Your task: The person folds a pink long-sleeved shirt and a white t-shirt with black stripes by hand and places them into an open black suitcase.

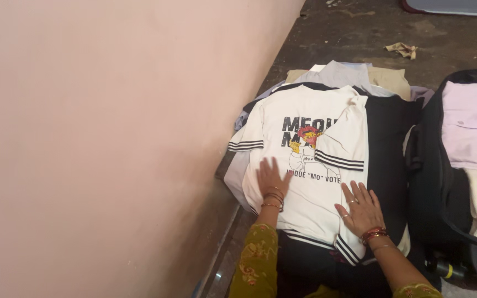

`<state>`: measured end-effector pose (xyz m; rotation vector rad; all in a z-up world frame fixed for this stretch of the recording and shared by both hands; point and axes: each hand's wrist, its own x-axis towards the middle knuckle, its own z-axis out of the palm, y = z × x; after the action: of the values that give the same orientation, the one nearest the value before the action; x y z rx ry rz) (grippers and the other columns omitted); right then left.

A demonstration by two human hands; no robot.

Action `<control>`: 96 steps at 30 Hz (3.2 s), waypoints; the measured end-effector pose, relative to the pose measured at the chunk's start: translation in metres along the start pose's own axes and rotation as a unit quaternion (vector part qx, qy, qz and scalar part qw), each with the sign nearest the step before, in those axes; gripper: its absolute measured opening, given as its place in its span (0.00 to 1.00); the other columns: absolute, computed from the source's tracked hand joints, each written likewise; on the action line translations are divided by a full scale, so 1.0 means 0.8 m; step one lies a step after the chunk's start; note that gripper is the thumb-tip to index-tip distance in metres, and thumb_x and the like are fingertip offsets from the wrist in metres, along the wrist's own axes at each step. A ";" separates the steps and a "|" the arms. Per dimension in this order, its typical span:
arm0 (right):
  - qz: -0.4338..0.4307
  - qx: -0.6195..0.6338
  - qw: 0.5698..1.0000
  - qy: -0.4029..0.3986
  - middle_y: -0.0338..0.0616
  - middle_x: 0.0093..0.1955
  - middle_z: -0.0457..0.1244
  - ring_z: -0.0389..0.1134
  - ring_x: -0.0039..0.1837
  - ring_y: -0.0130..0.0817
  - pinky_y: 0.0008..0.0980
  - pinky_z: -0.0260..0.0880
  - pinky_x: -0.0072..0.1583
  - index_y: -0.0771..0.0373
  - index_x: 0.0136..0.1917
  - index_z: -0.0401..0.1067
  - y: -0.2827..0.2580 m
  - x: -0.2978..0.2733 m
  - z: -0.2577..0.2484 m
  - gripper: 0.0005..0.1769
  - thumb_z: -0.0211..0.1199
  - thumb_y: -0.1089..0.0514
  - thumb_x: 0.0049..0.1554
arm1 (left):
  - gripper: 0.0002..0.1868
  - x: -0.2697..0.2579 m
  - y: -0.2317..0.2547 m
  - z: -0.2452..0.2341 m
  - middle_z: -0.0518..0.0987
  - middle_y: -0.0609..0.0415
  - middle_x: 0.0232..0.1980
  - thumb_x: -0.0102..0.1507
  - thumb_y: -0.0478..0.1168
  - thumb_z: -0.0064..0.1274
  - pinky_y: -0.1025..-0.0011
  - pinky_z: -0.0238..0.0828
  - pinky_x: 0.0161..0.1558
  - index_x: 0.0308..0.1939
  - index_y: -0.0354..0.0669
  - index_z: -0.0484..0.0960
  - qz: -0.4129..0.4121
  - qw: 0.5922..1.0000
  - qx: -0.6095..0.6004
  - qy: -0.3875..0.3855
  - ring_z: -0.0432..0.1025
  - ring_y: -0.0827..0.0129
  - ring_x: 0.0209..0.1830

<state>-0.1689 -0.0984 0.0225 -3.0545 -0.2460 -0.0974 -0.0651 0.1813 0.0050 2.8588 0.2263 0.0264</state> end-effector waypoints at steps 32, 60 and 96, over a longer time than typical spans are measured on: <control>0.009 0.005 1.000 0.012 0.43 0.81 0.47 0.43 0.82 0.39 0.45 0.39 0.78 0.43 0.79 0.51 0.000 0.007 0.005 0.40 0.39 0.28 0.58 | 0.17 0.207 -0.076 -0.056 0.83 0.38 0.37 0.65 0.53 0.49 0.48 0.75 0.40 0.44 0.46 0.83 -0.151 0.965 -0.114 0.181 0.78 0.40 0.39; 0.024 -0.014 0.999 -0.028 0.41 0.81 0.46 0.42 0.83 0.37 0.44 0.39 0.79 0.41 0.79 0.49 0.001 0.007 -0.002 0.41 0.38 0.26 0.58 | 0.45 0.137 0.038 0.049 0.57 0.46 0.80 0.61 0.61 0.52 0.50 0.43 0.74 0.75 0.41 0.61 0.114 0.991 -0.008 0.070 0.49 0.56 0.80; -0.005 0.071 0.996 0.057 0.48 0.78 0.50 0.45 0.80 0.44 0.49 0.41 0.77 0.48 0.79 0.55 0.003 0.011 -0.016 0.41 0.46 0.32 0.57 | 0.54 0.279 0.161 0.065 0.42 0.45 0.84 0.60 0.63 0.52 0.45 0.33 0.75 0.80 0.40 0.46 0.152 0.986 -0.044 -0.043 0.38 0.56 0.83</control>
<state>-0.1609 -0.1004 0.0353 -2.8950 -0.2488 -0.2440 0.1768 0.0803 -0.0108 2.7707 -0.2236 -0.0277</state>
